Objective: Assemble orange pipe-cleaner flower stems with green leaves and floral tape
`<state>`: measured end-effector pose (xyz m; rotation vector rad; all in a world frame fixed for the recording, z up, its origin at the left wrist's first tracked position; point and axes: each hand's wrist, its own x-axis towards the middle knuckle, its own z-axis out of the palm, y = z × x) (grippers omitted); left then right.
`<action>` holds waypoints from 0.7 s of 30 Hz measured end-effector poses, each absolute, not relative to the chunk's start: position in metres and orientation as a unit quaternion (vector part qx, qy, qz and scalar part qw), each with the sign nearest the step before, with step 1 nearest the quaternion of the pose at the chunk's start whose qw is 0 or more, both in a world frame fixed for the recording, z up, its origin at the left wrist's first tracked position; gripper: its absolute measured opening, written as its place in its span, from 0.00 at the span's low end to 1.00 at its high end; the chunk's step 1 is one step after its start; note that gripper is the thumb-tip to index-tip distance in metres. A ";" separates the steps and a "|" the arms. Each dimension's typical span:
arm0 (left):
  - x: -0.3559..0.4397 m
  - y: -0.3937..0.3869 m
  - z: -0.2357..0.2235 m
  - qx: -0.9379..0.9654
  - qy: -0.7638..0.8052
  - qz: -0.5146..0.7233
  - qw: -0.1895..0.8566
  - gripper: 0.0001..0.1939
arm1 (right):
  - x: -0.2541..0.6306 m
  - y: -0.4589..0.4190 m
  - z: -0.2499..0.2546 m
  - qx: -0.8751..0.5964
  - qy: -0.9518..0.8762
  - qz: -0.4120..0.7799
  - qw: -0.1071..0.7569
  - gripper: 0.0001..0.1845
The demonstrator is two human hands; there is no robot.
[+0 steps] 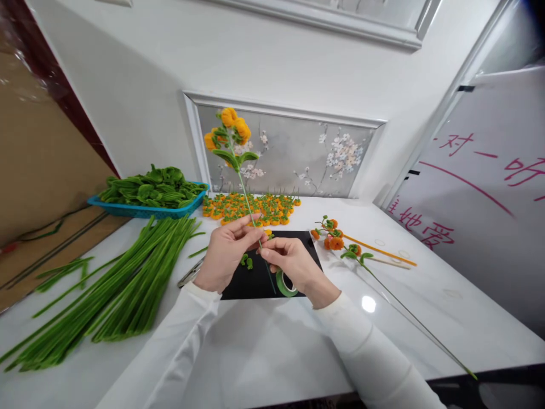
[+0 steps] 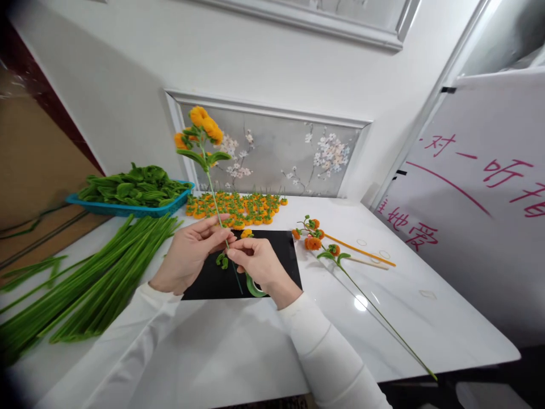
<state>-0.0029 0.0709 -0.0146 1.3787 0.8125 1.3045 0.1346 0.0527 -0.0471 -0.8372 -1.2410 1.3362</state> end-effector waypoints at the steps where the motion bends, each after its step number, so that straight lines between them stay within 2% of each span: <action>1: -0.002 0.071 -0.015 0.559 0.345 0.549 0.516 0.19 | 0.135 0.053 -0.048 -0.351 -0.520 0.567 0.533 0.15; 7: -0.009 0.076 -0.017 0.501 0.309 0.542 0.600 0.19 | 0.142 0.054 -0.054 -0.327 -0.476 0.664 0.475 0.15; 12: -0.013 0.074 -0.016 0.515 0.268 0.513 0.633 0.16 | 0.142 0.051 -0.052 -0.314 -0.484 0.673 0.463 0.14; 17: -0.008 0.069 -0.012 0.540 0.267 0.520 0.605 0.17 | 0.139 0.051 -0.051 -0.331 -0.506 0.614 0.507 0.14; 21: -0.006 0.069 -0.011 0.546 0.310 0.519 0.580 0.22 | 0.139 0.052 -0.053 -0.342 -0.507 0.616 0.497 0.15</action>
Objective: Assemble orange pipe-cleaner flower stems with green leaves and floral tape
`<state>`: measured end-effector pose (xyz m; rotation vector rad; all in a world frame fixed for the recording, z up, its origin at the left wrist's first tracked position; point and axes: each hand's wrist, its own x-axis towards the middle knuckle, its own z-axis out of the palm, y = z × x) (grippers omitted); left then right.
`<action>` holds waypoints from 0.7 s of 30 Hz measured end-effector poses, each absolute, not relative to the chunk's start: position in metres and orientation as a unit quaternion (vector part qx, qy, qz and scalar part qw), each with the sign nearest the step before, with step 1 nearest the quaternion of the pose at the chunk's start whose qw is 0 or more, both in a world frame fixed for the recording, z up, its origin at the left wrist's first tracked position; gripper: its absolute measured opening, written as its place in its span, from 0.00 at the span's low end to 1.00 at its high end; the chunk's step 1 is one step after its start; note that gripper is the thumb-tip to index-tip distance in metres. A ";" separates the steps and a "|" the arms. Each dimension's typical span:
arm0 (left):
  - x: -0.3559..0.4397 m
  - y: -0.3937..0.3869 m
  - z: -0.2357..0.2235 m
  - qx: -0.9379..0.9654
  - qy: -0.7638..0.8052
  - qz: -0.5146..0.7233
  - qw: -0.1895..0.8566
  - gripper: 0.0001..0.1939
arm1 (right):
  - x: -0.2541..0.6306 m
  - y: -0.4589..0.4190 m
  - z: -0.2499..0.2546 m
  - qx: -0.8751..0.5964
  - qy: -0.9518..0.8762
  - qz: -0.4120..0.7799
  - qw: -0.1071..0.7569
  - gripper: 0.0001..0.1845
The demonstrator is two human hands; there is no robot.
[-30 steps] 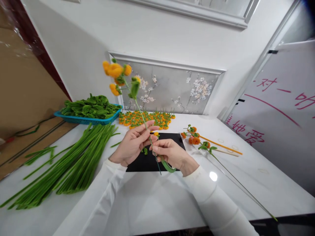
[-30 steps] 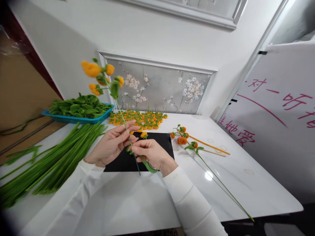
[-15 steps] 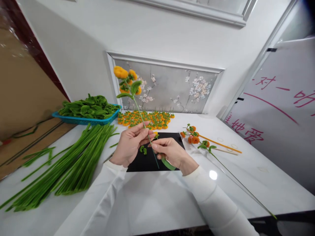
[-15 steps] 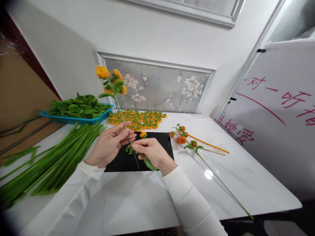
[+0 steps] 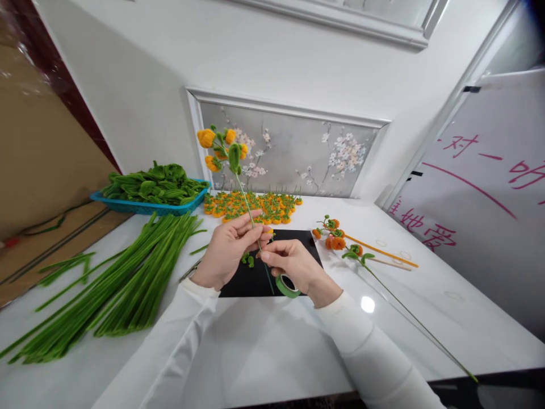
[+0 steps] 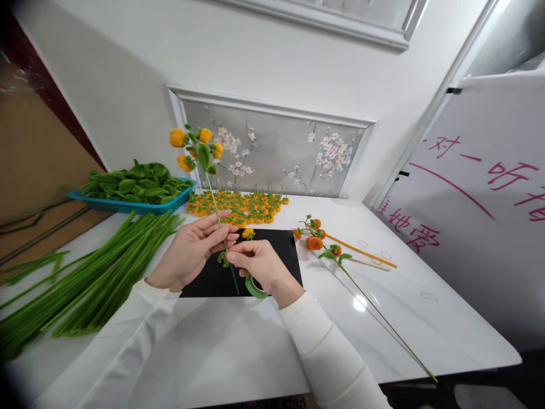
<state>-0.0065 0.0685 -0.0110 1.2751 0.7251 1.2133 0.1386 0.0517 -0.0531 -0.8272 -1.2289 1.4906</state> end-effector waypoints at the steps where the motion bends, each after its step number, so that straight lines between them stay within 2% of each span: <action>1: -0.007 0.069 -0.011 0.541 0.307 0.516 0.589 0.21 | 0.139 0.052 -0.054 -0.340 -0.507 0.626 0.486 0.15; 6: -0.011 0.070 -0.011 0.529 0.240 0.509 0.635 0.19 | 0.143 0.051 -0.056 -0.323 -0.499 0.676 0.436 0.15; 9: -0.011 0.068 -0.011 0.535 0.207 0.503 0.646 0.20 | 0.142 0.051 -0.056 -0.328 -0.512 0.649 0.457 0.14; 13: -0.008 0.067 -0.013 0.561 0.240 0.528 0.591 0.16 | 0.138 0.050 -0.053 -0.365 -0.529 0.571 0.511 0.15; 16: -0.005 0.068 -0.015 0.562 0.290 0.557 0.538 0.12 | 0.137 0.050 -0.052 -0.371 -0.540 0.547 0.521 0.14; 21: -0.007 0.072 -0.016 0.529 0.279 0.558 0.576 0.09 | 0.137 0.052 -0.055 -0.356 -0.503 0.621 0.485 0.14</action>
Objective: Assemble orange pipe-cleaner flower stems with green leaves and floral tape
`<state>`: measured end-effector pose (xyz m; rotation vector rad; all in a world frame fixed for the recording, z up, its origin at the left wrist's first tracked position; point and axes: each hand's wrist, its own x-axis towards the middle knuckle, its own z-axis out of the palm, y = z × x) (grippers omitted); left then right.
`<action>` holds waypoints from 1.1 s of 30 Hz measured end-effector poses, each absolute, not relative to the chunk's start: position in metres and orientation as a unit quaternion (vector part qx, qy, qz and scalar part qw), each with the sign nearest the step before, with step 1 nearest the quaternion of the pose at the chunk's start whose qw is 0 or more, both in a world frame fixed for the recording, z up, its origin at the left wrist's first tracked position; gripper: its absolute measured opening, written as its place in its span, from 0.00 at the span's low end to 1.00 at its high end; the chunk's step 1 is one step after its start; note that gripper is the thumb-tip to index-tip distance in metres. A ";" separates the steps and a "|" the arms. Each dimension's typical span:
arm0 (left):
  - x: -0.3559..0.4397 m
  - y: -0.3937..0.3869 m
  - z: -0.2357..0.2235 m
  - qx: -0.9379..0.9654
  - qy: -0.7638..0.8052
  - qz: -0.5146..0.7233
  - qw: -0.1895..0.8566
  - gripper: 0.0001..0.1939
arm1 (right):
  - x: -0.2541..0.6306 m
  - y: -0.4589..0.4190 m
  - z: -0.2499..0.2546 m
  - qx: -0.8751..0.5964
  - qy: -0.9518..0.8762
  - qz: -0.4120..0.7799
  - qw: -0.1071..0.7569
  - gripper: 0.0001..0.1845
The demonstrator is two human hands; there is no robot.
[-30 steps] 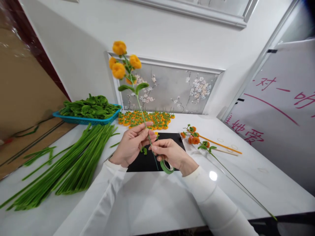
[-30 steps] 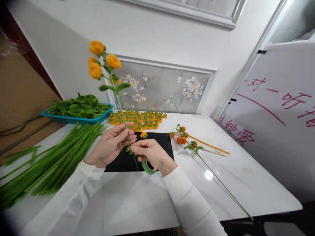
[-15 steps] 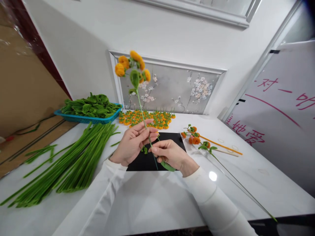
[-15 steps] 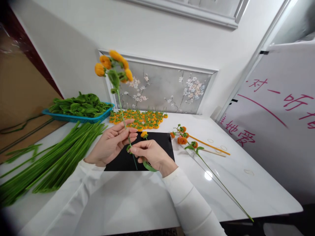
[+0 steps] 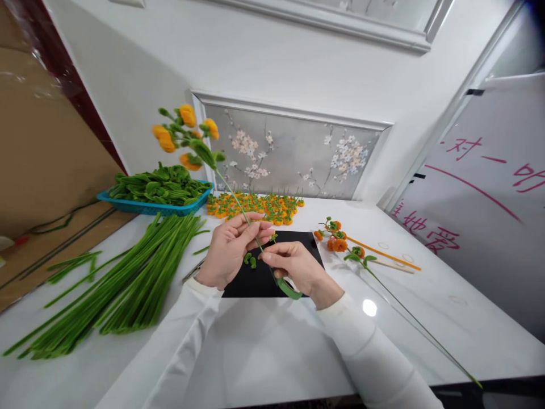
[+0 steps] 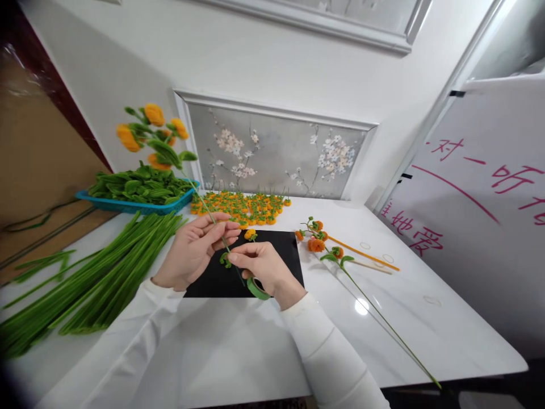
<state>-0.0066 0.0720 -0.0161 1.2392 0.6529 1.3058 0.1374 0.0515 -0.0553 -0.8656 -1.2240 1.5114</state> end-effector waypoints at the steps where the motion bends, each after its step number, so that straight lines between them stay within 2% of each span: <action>1: -0.008 0.072 -0.016 0.528 0.268 0.552 0.587 0.09 | 0.138 0.052 -0.056 -0.348 -0.492 0.639 0.478 0.13; 6: -0.012 0.071 -0.013 0.527 0.221 0.525 0.630 0.11 | 0.140 0.050 -0.057 -0.322 -0.459 0.692 0.455 0.13; 9: -0.011 0.069 -0.012 0.525 0.193 0.520 0.646 0.15 | 0.138 0.049 -0.055 -0.325 -0.467 0.670 0.476 0.12; 15: -0.004 0.071 -0.014 0.517 0.302 0.572 0.561 0.09 | 0.133 0.049 -0.052 -0.371 -0.496 0.569 0.540 0.13; 26: -0.019 0.071 -0.008 0.528 0.200 0.523 0.639 0.19 | 0.146 0.049 -0.056 -0.341 -0.446 0.717 0.414 0.14; 29: -0.016 0.069 -0.007 0.525 0.189 0.525 0.643 0.19 | 0.143 0.050 -0.056 -0.335 -0.457 0.681 0.464 0.12; 33: -0.011 0.069 -0.010 0.532 0.301 0.545 0.573 0.14 | 0.137 0.050 -0.054 -0.371 -0.465 0.592 0.544 0.11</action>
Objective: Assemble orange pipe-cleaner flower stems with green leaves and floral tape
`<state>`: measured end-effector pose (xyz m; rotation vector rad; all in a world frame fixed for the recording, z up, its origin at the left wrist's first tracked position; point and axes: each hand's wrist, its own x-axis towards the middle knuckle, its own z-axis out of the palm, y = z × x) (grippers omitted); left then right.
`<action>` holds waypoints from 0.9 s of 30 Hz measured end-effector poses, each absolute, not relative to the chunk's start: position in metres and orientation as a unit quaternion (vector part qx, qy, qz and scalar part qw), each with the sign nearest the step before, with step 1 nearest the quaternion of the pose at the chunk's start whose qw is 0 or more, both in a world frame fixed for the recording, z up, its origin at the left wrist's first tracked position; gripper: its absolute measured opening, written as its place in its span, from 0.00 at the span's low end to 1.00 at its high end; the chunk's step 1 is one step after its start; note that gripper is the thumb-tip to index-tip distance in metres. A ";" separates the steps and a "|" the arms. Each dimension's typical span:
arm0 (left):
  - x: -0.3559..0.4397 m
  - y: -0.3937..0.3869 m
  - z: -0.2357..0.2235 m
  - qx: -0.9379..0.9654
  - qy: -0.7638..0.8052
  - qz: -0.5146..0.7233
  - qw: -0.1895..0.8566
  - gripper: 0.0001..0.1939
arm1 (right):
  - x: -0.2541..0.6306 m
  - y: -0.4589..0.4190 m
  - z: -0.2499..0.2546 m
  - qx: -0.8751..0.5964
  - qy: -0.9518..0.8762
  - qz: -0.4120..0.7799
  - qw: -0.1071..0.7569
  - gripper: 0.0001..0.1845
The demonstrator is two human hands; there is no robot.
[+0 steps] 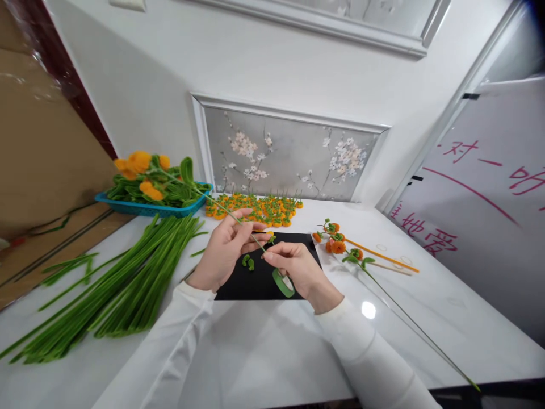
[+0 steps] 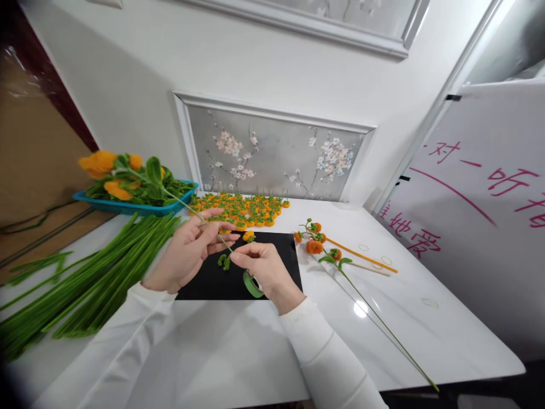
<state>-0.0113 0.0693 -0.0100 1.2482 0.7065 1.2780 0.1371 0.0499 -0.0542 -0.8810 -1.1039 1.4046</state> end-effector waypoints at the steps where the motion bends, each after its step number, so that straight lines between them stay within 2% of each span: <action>1: -0.011 0.070 -0.011 0.526 0.332 0.555 0.553 0.12 | 0.136 0.050 -0.054 -0.380 -0.468 0.578 0.550 0.11; 6: -0.011 0.074 -0.016 0.468 0.380 0.611 0.513 0.09 | 0.131 0.048 -0.054 -0.371 -0.483 0.607 0.509 0.12; 12: -0.014 0.077 -0.016 0.453 0.316 0.590 0.588 0.06 | 0.126 0.044 -0.057 -0.354 -0.441 0.691 0.450 0.14; 19: -0.015 0.076 -0.013 0.440 0.230 0.599 0.628 0.03 | 0.127 0.045 -0.061 -0.349 -0.450 0.698 0.433 0.13; 22: -0.013 0.074 -0.011 0.443 0.208 0.611 0.622 0.05 | 0.127 0.046 -0.059 -0.363 -0.459 0.662 0.469 0.11; 27: -0.009 0.067 -0.012 0.557 0.309 0.578 0.510 0.13 | 0.127 0.047 -0.058 -0.402 -0.469 0.569 0.543 0.11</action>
